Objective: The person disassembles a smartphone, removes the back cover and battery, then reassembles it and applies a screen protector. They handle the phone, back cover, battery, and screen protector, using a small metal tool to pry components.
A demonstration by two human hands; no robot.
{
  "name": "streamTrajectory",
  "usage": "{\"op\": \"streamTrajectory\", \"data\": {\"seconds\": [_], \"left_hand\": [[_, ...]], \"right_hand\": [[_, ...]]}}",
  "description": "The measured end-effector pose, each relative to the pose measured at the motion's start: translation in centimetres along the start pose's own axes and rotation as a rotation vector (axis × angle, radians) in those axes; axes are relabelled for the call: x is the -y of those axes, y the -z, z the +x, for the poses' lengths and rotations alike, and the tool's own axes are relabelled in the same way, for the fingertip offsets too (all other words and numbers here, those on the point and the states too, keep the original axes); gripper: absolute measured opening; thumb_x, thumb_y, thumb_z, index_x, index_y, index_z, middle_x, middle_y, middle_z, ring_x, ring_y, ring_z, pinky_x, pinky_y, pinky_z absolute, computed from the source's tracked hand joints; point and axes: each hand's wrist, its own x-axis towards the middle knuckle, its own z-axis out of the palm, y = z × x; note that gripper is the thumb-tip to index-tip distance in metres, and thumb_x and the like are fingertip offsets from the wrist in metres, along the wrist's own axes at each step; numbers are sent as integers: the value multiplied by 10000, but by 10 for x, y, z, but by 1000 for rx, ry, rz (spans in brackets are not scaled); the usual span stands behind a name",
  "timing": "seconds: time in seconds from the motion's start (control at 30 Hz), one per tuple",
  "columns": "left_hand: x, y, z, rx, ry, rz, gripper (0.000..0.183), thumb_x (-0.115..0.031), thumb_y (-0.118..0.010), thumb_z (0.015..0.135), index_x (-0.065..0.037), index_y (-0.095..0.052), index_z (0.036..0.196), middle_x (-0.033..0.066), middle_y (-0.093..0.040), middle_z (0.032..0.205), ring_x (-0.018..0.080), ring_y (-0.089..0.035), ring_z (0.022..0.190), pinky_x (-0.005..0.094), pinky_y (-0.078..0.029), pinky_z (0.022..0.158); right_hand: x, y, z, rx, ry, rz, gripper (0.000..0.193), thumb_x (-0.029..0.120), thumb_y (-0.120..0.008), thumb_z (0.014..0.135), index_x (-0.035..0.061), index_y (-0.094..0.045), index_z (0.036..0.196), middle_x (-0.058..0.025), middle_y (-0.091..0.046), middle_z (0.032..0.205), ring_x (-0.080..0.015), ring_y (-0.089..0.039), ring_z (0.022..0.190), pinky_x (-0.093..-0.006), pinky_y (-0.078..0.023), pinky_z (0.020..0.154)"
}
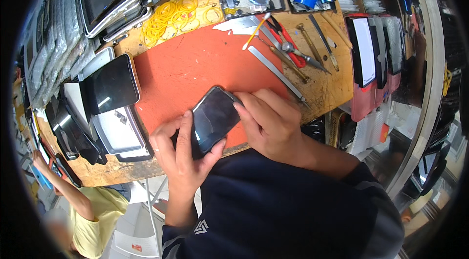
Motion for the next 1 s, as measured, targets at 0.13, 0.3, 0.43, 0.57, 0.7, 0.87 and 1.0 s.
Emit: {"op": "streamTrajectory", "data": {"seconds": [0.13, 0.3, 0.43, 0.57, 0.7, 0.87, 1.0], "left_hand": [[-14, 5, 10, 52, -3, 55, 858, -410, -973, 750, 4, -669, 1438, 174, -635, 1255, 351, -613, 1117, 490, -463, 990], [-26, -6, 25, 55, 11, 10, 920, -295, -982, 757, -34, -589, 1547, 163, -621, 1282, 369, -612, 1178, 499, -472, 1013], [-25, -12, 34, -151, -18, -156, 944, -201, -1012, 711, -25, -594, 1539, 188, -599, 1216, 333, -660, 1050, 439, -586, 870], [-21, -19, 46, -326, -153, -164, 916, -171, -1022, 684, -19, -635, 1500, 186, -565, 1195, 307, -661, 1008, 421, -608, 826], [-19, -24, 49, -414, -198, -204, 899, -189, -1032, 673, -17, -659, 1472, 173, -560, 1177, 296, -660, 1006, 411, -608, 805], [-15, -26, 44, -468, -206, -221, 865, -233, -1039, 682, -9, -684, 1439, 164, -555, 1165, 277, -657, 990, 395, -607, 779], [-14, -28, 43, -492, -210, -224, 842, -272, -1042, 686, -4, -706, 1410, 162, -558, 1160, 271, -659, 972, 378, -610, 759]], "right_hand": [[-3, -1, -3, -20, -23, 50, 231, -20, -783, 940, -41, -736, 1165, -126, -666, 866, -251, -661, 649, -376, -507, 565], [2, 3, 1, 2, -97, 139, 243, 28, -770, 956, -2, -718, 1192, -149, -684, 927, -318, -700, 745, -421, -558, 649], [5, 10, 14, -102, 78, 129, 272, -16, -785, 919, 10, -727, 1183, -143, -671, 894, -336, -691, 740, -439, -555, 655], [13, 22, 23, -142, 154, 154, 255, -44, -786, 911, -5, -740, 1158, -127, -657, 866, -305, -669, 698, -418, -532, 621], [23, 30, 29, -134, 139, 165, 240, -52, -782, 914, -20, -750, 1150, -122, -650, 848, -271, -652, 672, -400, -516, 595], [31, 35, 28, -86, 86, 194, 228, -59, -772, 919, -27, -757, 1145, -115, -643, 831, -252, -641, 658, -390, -503, 583], [35, 36, 29, -79, 99, 170, 213, -57, -767, 923, -23, -762, 1134, -113, -643, 828, -251, -640, 658, -386, -500, 582]]}}
